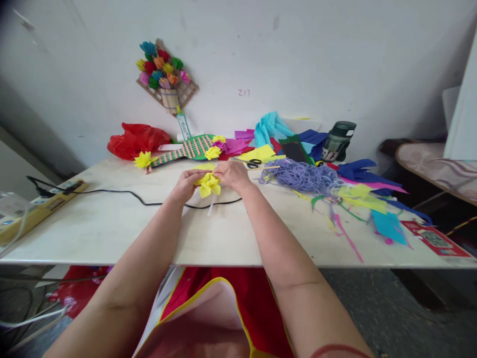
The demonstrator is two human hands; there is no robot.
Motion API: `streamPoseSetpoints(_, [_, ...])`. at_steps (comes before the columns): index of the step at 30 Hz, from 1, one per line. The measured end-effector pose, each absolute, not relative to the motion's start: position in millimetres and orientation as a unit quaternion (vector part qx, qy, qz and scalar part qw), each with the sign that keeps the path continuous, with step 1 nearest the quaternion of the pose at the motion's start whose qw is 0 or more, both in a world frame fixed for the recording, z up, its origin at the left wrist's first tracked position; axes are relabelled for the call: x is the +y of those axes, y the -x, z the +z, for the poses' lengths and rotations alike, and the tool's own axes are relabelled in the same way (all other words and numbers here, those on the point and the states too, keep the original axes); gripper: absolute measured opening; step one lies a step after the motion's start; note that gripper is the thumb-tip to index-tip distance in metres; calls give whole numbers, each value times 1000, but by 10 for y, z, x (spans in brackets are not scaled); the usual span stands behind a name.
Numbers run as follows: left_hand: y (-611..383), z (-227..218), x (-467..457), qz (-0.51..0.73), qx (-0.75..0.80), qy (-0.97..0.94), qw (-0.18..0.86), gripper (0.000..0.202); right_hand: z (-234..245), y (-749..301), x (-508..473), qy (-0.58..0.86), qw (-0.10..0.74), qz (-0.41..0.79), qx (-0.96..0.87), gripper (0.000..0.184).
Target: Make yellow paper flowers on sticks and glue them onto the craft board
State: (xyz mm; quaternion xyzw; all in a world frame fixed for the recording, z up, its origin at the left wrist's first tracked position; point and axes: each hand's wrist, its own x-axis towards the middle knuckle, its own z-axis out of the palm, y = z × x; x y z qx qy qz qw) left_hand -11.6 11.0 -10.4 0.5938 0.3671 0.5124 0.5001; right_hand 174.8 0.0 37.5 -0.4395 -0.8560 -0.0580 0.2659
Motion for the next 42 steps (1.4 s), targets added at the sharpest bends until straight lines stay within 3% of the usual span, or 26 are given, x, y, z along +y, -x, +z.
streamPoseSetpoints(16, [112, -105, 109, 517, 367, -588, 502, 39, 366, -1777, 33, 432, 245, -60, -866, 27])
streamPoseSetpoints(27, [111, -100, 113, 518, 361, -603, 487, 43, 338, -1773, 61, 430, 288, -31, -855, 22])
streamPoseSetpoints(42, [69, 23, -9, 516, 369, -634, 443, 41, 268, -1807, 166, 429, 399, 134, -799, 15])
